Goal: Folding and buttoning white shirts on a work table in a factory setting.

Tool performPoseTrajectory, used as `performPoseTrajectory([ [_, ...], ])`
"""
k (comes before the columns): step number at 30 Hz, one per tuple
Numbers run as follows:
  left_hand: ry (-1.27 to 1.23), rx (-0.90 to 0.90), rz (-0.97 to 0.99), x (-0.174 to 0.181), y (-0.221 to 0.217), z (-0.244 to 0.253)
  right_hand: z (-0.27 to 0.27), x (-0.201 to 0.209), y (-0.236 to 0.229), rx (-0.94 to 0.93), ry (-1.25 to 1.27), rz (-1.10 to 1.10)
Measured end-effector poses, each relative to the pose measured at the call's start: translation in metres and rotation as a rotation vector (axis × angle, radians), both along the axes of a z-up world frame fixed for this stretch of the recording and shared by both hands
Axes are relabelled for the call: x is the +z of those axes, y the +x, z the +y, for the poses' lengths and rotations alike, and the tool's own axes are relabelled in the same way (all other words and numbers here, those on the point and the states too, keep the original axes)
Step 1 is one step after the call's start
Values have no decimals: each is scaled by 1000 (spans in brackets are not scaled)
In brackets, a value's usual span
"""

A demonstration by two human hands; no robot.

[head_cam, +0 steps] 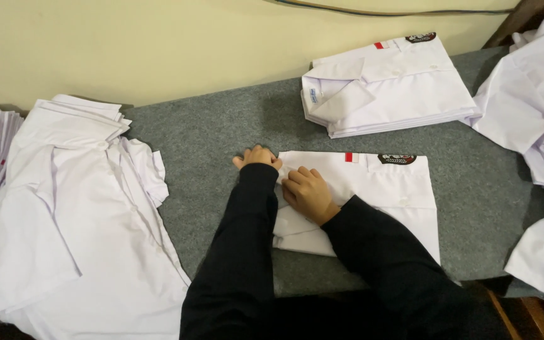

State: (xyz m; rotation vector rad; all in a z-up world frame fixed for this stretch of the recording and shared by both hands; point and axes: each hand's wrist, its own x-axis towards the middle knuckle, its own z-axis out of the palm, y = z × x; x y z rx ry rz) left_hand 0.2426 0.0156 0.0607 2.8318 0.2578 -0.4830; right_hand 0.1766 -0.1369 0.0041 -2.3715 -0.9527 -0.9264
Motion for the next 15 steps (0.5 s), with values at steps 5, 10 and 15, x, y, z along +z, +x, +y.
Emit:
performPoseTrajectory([
  [5,-6,18,-9,8,-1,5,1,8,-2,-14,14,0],
  [10,-99,78,-7,23,-4,-4,-2,13,-5,-19,10,51],
  [15,-169,134,-24,6,1,-5,-2,15,-5,7,3,113],
])
